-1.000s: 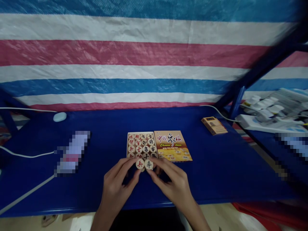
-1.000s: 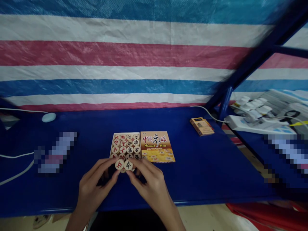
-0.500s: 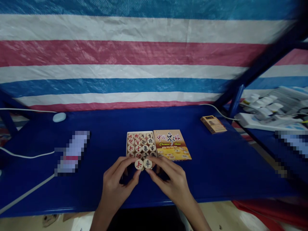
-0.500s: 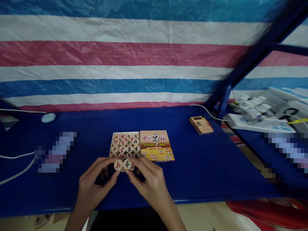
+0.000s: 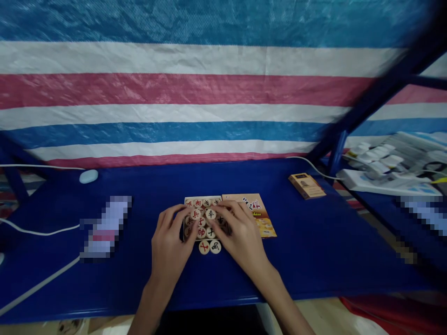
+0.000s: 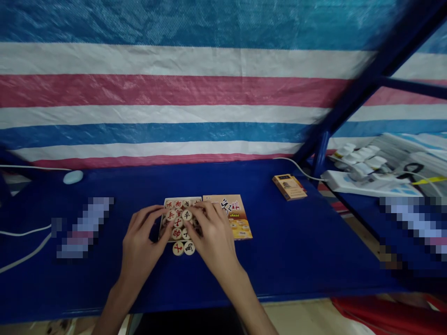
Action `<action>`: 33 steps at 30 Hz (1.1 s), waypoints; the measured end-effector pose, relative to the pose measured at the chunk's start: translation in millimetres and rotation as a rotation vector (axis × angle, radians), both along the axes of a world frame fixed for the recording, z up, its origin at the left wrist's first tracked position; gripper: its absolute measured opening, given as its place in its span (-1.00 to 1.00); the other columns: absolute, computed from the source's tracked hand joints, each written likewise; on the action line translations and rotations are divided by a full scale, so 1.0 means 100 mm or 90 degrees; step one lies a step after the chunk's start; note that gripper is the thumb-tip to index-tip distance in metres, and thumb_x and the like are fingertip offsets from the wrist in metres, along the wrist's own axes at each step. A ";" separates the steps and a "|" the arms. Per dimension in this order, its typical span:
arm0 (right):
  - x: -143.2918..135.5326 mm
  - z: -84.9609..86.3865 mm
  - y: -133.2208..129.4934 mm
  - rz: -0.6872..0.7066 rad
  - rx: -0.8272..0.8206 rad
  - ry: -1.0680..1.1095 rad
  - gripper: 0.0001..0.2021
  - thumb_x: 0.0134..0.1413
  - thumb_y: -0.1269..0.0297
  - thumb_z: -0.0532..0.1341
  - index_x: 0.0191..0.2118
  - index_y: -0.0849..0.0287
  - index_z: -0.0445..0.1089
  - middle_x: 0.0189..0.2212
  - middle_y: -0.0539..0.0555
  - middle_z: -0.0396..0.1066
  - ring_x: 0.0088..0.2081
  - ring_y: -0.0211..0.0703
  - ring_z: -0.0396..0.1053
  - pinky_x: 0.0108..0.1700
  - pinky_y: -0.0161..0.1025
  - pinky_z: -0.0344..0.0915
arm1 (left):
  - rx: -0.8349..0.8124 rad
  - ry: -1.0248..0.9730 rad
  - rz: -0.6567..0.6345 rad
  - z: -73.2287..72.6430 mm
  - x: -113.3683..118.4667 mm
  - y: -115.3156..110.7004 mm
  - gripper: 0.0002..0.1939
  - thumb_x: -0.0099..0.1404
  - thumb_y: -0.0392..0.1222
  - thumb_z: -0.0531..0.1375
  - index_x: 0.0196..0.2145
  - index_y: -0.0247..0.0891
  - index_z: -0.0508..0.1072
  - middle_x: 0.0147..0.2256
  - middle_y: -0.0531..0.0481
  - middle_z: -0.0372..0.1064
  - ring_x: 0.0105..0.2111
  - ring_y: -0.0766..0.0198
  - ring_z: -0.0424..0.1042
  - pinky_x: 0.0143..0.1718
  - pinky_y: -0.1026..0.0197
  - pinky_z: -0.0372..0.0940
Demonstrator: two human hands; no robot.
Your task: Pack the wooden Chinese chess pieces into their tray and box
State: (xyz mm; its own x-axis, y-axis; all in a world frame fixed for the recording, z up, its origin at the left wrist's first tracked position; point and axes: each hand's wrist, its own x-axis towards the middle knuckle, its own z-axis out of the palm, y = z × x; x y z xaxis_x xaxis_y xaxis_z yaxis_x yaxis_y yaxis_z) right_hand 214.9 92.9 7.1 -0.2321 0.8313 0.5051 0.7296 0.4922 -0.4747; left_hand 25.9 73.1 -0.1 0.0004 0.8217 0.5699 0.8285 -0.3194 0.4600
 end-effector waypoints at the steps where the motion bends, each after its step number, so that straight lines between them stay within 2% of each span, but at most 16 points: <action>1: -0.02 0.01 0.05 -0.011 -0.002 -0.021 -0.73 0.29 0.27 0.21 0.07 0.07 0.47 -0.04 0.16 0.46 0.03 0.06 0.36 0.04 0.05 0.36 | -0.011 0.020 0.007 0.01 0.02 0.06 -0.75 0.36 -0.20 0.26 -0.01 -0.17 0.50 0.00 -0.11 0.44 0.03 0.03 0.40 -0.01 -0.05 0.43; 5: -0.07 -0.02 0.14 -0.046 -0.006 -0.067 -0.74 0.29 0.25 0.21 0.04 0.10 0.47 0.01 0.17 0.46 0.08 0.13 0.32 0.08 0.13 0.30 | -0.056 0.079 -0.005 -0.01 0.06 0.19 -0.74 0.38 -0.21 0.22 0.02 -0.20 0.50 0.06 -0.17 0.42 0.17 -0.11 0.31 0.07 -0.20 0.40; 10: -0.06 -0.07 0.10 -0.003 0.003 -0.053 -0.71 0.32 0.34 0.15 0.11 0.10 0.43 0.04 0.13 0.49 0.15 0.08 0.29 0.16 0.11 0.26 | -0.062 0.072 -0.034 -0.04 0.03 0.17 -0.68 0.43 -0.25 0.15 0.10 -0.11 0.46 0.17 -0.12 0.35 0.28 -0.08 0.21 0.17 -0.22 0.33; 16: -0.07 -0.05 0.06 0.028 -0.004 -0.031 -0.76 0.35 0.37 0.13 0.02 0.08 0.48 -0.06 0.06 0.56 0.10 0.02 0.34 0.13 0.06 0.27 | -0.054 0.091 -0.052 -0.04 0.03 0.14 -0.64 0.43 -0.27 0.15 0.14 -0.08 0.45 0.20 -0.11 0.32 0.29 -0.06 0.19 0.18 -0.22 0.32; 21: -0.06 -0.08 0.05 0.027 -0.002 -0.016 -0.71 0.34 0.41 0.11 0.06 0.09 0.47 -0.02 0.08 0.55 0.12 0.00 0.34 0.16 0.07 0.27 | -0.063 0.088 -0.046 -0.07 0.02 0.13 -0.65 0.44 -0.26 0.14 0.14 -0.11 0.44 0.20 -0.13 0.32 0.30 -0.08 0.19 0.17 -0.23 0.33; 25: -0.05 -0.09 0.06 0.036 0.001 -0.014 -0.67 0.31 0.44 0.11 0.09 0.05 0.47 -0.02 0.07 0.55 0.13 0.02 0.34 0.16 0.11 0.28 | -0.069 0.075 -0.066 -0.07 0.03 0.13 -0.65 0.46 -0.26 0.11 0.15 -0.10 0.44 0.20 -0.12 0.31 0.29 -0.06 0.20 0.17 -0.22 0.33; 29: -0.05 -0.06 0.03 0.020 0.012 0.045 -0.66 0.30 0.45 0.11 0.08 0.04 0.47 -0.02 0.09 0.53 0.13 0.00 0.35 0.17 0.11 0.29 | -0.041 0.015 -0.049 -0.04 0.02 0.11 -0.65 0.45 -0.27 0.13 0.15 -0.13 0.42 0.20 -0.12 0.30 0.24 0.00 0.26 0.17 -0.15 0.33; 33: 0.01 -0.09 -0.21 -0.019 0.022 0.107 -0.74 0.29 0.41 0.16 0.00 0.05 0.49 -0.11 0.09 0.53 0.00 -0.02 0.40 0.07 0.02 0.36 | 0.039 -0.049 -0.030 -0.02 -0.01 -0.13 -0.71 0.41 -0.34 0.17 0.05 -0.14 0.48 0.00 -0.08 0.43 0.03 0.12 0.41 0.06 -0.01 0.36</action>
